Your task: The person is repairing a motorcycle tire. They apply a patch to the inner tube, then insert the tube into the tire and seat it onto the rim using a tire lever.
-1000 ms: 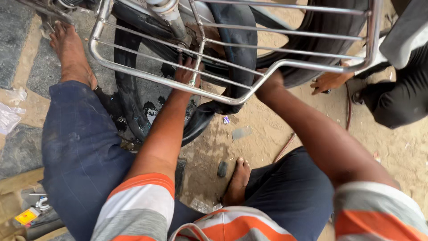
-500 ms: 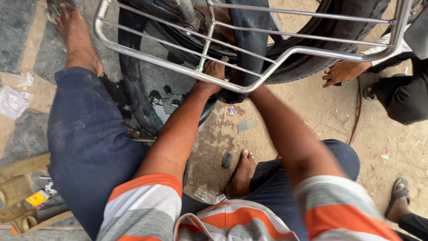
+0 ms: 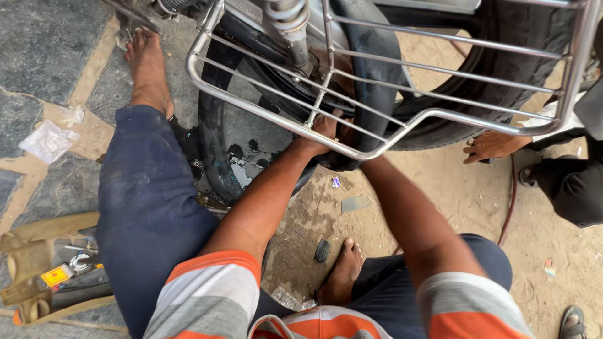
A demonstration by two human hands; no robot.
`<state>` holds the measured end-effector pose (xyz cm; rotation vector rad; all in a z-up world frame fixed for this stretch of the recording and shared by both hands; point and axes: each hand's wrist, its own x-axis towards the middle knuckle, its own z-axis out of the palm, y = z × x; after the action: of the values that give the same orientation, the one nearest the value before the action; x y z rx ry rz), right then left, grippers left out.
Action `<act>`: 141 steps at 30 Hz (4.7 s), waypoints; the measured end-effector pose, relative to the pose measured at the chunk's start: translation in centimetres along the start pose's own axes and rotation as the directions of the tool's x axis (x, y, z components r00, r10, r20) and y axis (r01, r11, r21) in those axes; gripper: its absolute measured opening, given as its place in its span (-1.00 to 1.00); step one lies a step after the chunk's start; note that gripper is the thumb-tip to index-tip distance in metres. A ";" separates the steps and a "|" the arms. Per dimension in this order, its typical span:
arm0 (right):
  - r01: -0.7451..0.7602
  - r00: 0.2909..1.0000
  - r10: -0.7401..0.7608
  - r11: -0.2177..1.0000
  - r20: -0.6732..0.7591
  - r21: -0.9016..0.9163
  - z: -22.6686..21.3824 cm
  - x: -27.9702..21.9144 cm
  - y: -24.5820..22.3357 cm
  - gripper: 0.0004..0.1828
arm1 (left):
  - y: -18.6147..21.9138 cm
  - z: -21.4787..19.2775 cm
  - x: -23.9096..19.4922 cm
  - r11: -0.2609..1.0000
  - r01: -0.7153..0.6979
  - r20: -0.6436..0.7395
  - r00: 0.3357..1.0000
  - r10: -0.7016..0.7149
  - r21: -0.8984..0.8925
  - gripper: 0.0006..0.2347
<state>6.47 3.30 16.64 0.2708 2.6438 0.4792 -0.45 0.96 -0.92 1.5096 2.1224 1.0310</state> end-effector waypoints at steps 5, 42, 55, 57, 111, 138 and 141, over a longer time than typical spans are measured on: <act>-0.026 0.999 0.027 0.999 0.036 -0.041 -0.6 -2.6 4.3 -0.60 | -6.7 -2.0 -0.9 0.957 -0.195 -0.277 0.927 0.252 0.216 -0.34; -0.009 0.859 0.357 0.727 -0.367 0.686 17.5 -25.7 15.5 -0.62 | 6.5 -2.1 -3.0 0.988 -0.039 -0.128 0.990 0.058 0.146 -0.65; 0.493 0.707 0.605 -0.793 0.367 0.359 32.1 -6.1 12.0 -0.29 | 25.0 -4.3 -0.4 0.847 -0.199 -0.259 0.963 0.076 -0.493 -0.49; 0.507 0.722 0.596 -0.801 0.352 0.318 27.8 -4.2 13.3 -0.22 | 23.3 -6.0 1.6 0.856 -0.247 -0.289 0.950 0.121 -0.454 -0.47; 0.270 0.701 0.467 -0.873 0.538 0.406 29.7 -8.6 9.6 0.07 | 23.7 -4.0 -2.4 0.964 -0.028 -0.204 0.979 -0.027 -0.263 -0.57; 0.467 0.529 0.715 -0.695 0.458 0.547 23.6 -12.8 18.3 0.14 | 20.3 -4.8 -2.4 0.994 0.003 -0.128 0.992 -0.017 -0.105 -0.60; 0.393 0.555 0.613 -0.789 0.562 0.472 28.3 -7.1 12.9 0.09 | 25.2 -4.9 -3.0 0.946 0.001 -0.162 0.985 -0.056 -0.326 -0.48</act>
<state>26.97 21.44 0.28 -1.2947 -0.8084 1.7637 14.42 0.77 20.17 1.2678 1.9505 1.4617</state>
